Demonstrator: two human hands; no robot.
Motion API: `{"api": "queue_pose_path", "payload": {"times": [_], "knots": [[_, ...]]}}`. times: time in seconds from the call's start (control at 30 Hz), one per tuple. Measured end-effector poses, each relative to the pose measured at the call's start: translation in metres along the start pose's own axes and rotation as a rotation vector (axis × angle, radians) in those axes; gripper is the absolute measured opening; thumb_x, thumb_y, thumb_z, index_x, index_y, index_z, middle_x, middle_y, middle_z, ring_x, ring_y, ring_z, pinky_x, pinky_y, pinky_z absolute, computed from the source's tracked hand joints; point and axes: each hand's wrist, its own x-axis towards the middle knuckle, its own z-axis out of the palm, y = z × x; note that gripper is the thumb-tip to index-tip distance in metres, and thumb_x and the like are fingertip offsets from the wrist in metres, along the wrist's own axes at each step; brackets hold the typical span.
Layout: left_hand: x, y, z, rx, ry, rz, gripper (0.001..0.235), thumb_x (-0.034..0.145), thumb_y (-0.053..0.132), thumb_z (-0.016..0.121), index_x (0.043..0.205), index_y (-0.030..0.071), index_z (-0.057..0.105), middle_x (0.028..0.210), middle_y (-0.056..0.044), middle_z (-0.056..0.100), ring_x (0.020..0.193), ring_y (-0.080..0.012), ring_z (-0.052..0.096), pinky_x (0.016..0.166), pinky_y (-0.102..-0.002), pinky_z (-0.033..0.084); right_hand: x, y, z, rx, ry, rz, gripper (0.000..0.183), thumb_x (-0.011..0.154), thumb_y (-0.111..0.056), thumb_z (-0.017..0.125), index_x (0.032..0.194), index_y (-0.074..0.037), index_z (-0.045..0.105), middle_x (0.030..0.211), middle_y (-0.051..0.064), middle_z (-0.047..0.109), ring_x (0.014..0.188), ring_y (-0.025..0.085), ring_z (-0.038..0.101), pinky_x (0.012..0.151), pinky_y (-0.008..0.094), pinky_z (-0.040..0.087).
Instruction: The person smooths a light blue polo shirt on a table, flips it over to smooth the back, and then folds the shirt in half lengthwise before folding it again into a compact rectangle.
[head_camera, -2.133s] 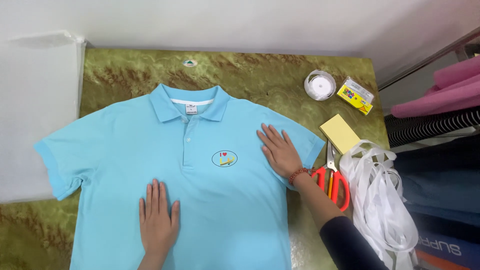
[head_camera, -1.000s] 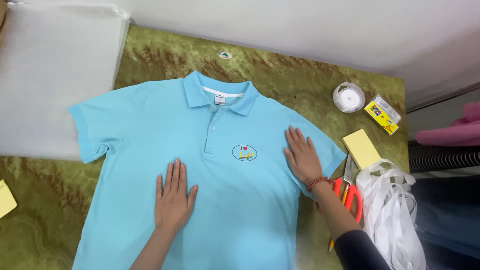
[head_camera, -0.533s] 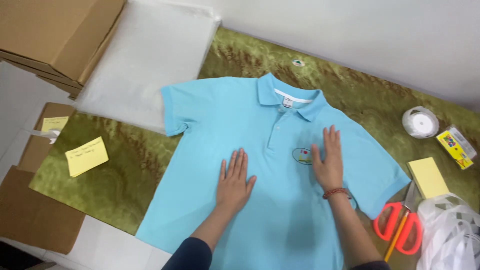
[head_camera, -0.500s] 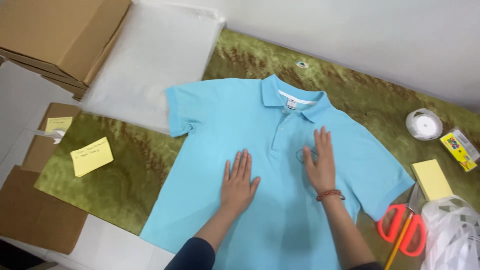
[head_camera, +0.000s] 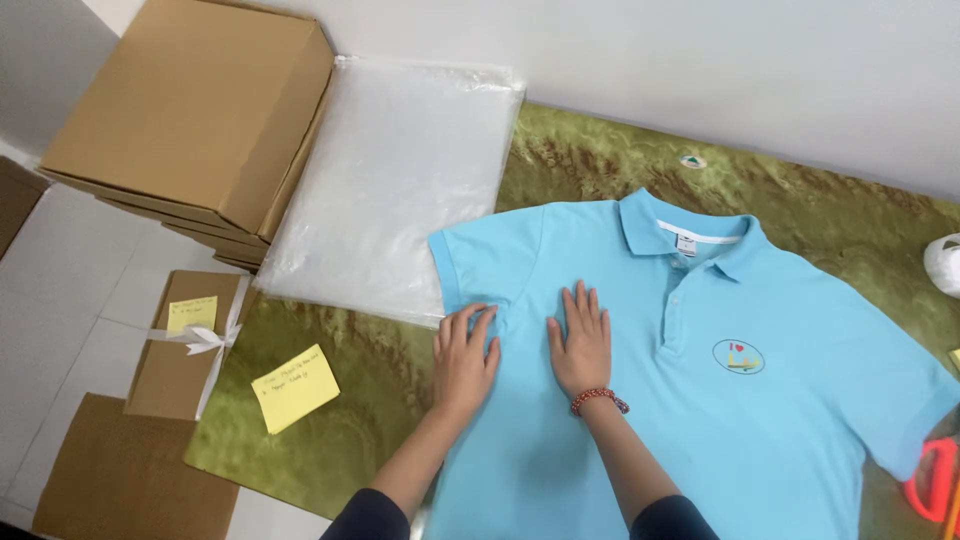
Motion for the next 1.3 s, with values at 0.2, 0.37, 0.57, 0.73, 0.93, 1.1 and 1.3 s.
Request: {"api": "queue_pose_path", "payload": {"times": [0.2, 0.37, 0.57, 0.73, 0.93, 1.1, 1.3], "knots": [[0.012, -0.044, 0.011, 0.071, -0.154, 0.127, 0.057, 0.093, 0.032, 0.069, 0.149, 0.029, 0.059, 0.124, 0.001, 0.058, 0.123, -0.0224, 0.046, 0.099, -0.043, 0.038, -0.004, -0.010, 0.006, -0.188, 0.052, 0.027, 0.059, 0.114, -0.050, 0.035, 0.168, -0.029, 0.033, 0.179, -0.004, 0.022, 0.165, 0.021, 0.016, 0.135, 0.046, 0.007], [0.015, -0.055, 0.004, 0.044, -0.125, 0.305, 0.048, 0.097, 0.030, 0.066, 0.145, 0.032, 0.062, 0.119, -0.002, 0.055, 0.123, -0.0260, 0.048, 0.106, -0.050, 0.034, -0.005, -0.009, 0.010, -0.177, 0.088, 0.028, 0.057, 0.114, -0.049, 0.037, 0.168, -0.030, 0.035, 0.179, -0.006, 0.023, 0.165, 0.019, 0.017, 0.135, 0.044, 0.009], [0.051, -0.054, -0.007, -0.103, -0.055, 0.439, 0.020, 0.102, 0.037, 0.063, 0.115, 0.028, 0.076, 0.123, 0.000, 0.061, 0.128, -0.0266, 0.053, 0.107, -0.049, 0.039, -0.002, -0.006, 0.014, -0.187, 0.141, 0.009, 0.057, 0.112, -0.048, 0.040, 0.167, -0.032, 0.036, 0.178, -0.006, 0.026, 0.163, 0.019, 0.021, 0.135, 0.045, 0.012], [0.115, -0.022, 0.013, -0.247, -0.002, 0.471, 0.028, 0.110, 0.020, 0.056, 0.132, 0.013, 0.072, 0.139, -0.010, 0.065, 0.138, -0.0300, 0.058, 0.113, -0.046, 0.049, -0.004, -0.003, 0.015, -0.219, 0.171, -0.003, 0.057, 0.111, -0.045, 0.044, 0.166, -0.033, 0.037, 0.177, -0.006, 0.028, 0.163, 0.019, 0.022, 0.134, 0.045, 0.014], [0.164, -0.020, 0.019, -0.069, -0.520, 0.470, 0.070, 0.115, 0.048, 0.037, 0.169, 0.004, 0.027, 0.176, -0.017, 0.027, 0.165, -0.0315, 0.018, 0.135, -0.050, 0.015, -0.002, -0.008, 0.009, -0.169, 0.106, 0.025, 0.057, 0.111, -0.044, 0.044, 0.166, -0.033, 0.036, 0.177, -0.005, 0.027, 0.163, 0.020, 0.021, 0.133, 0.046, 0.012], [0.178, -0.054, 0.027, 0.168, -0.403, 0.259, 0.071, 0.115, 0.054, 0.028, 0.171, 0.011, 0.020, 0.180, -0.008, 0.015, 0.166, -0.0275, 0.010, 0.134, -0.049, 0.004, -0.002, -0.008, 0.008, -0.205, 0.096, 0.024, 0.058, 0.111, -0.046, 0.042, 0.167, -0.034, 0.034, 0.177, -0.007, 0.025, 0.163, 0.019, 0.019, 0.133, 0.045, 0.012], [0.176, -0.034, 0.021, 0.099, -0.384, 0.351, 0.074, 0.115, 0.055, 0.028, 0.170, 0.005, 0.022, 0.179, -0.014, 0.015, 0.166, -0.0317, 0.010, 0.134, -0.050, 0.007, -0.001, -0.008, 0.008, -0.205, 0.079, 0.023, 0.057, 0.112, -0.046, 0.039, 0.168, -0.034, 0.031, 0.178, -0.007, 0.021, 0.164, 0.019, 0.016, 0.133, 0.045, 0.009]]}}
